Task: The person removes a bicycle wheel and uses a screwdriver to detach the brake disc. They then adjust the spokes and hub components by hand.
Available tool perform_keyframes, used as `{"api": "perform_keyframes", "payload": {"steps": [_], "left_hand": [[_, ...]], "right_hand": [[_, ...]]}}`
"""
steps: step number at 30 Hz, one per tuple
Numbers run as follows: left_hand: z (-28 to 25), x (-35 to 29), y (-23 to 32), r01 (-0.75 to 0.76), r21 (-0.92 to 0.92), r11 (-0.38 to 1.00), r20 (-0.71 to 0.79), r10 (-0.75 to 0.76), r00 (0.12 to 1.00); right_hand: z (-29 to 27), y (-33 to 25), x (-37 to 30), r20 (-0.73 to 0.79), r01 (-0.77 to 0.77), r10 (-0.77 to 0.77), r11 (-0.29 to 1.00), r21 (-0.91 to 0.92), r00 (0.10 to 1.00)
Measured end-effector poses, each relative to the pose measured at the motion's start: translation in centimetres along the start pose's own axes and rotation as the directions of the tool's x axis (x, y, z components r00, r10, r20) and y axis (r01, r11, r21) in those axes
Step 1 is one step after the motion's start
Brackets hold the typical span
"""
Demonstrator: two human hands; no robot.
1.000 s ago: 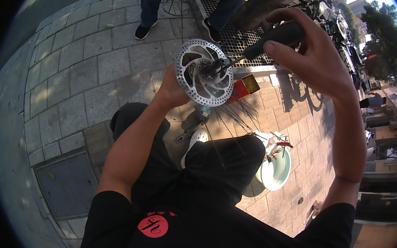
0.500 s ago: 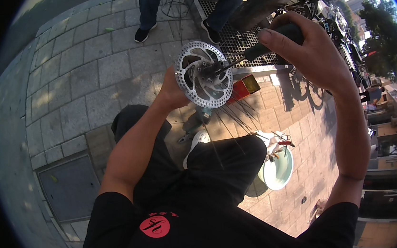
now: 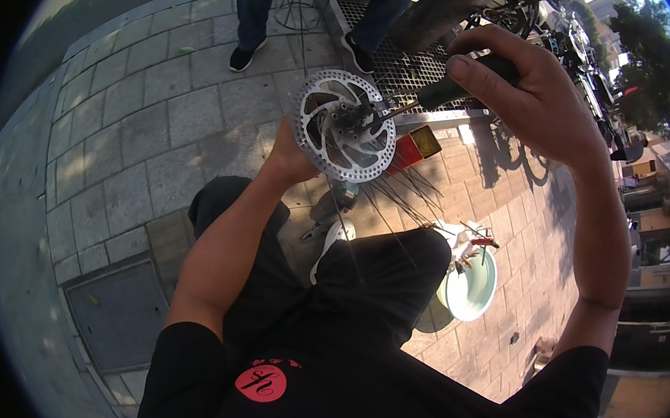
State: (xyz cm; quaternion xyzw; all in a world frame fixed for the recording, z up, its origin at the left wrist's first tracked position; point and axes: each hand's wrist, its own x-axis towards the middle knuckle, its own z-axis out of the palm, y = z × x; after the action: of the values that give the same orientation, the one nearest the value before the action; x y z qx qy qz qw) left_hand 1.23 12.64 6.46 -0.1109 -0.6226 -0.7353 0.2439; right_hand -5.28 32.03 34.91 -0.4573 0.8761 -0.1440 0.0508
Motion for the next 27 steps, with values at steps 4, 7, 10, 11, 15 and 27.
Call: {"api": "perform_keyframes", "payload": {"steps": [4, 7, 10, 11, 15, 27], "left_hand": [[-0.1, 0.0, 0.2, -0.039, 0.135, 0.990, 0.006, 0.038, 0.999], [-0.3, -0.3, 0.0, -0.016, 0.129, 0.992, 0.017, 0.014, 1.000], [-0.3, -0.2, -0.1, -0.031, 0.206, 0.978, 0.025, 0.026, 0.999], [-0.4, -0.2, 0.0, -0.040, 0.240, 0.970, 0.032, 0.034, 0.999], [-0.1, -0.1, 0.0, -0.054, 0.145, 0.988, 0.016, 0.052, 0.999], [-0.3, 0.1, 0.4, -0.047, 0.259, 0.965, 0.074, 0.029, 0.997]], "right_hand": [[-0.2, -0.6, 0.1, 0.047, 0.017, -0.016, 1.000, -0.025, 0.999], [1.5, 0.4, -0.2, -0.114, 0.189, -0.184, 0.981, 0.036, 0.976], [1.5, 0.4, -0.2, -0.118, 0.205, -0.207, 0.978, -0.031, 0.971], [1.1, 0.1, 0.1, -0.082, 0.145, -0.146, 0.989, -0.021, 0.986], [-0.2, -0.8, 0.6, 0.055, -0.100, 0.095, 0.992, 0.083, 0.994], [0.3, -1.6, 1.2, -0.054, -0.209, 0.212, 0.976, 0.055, 0.976]]}}
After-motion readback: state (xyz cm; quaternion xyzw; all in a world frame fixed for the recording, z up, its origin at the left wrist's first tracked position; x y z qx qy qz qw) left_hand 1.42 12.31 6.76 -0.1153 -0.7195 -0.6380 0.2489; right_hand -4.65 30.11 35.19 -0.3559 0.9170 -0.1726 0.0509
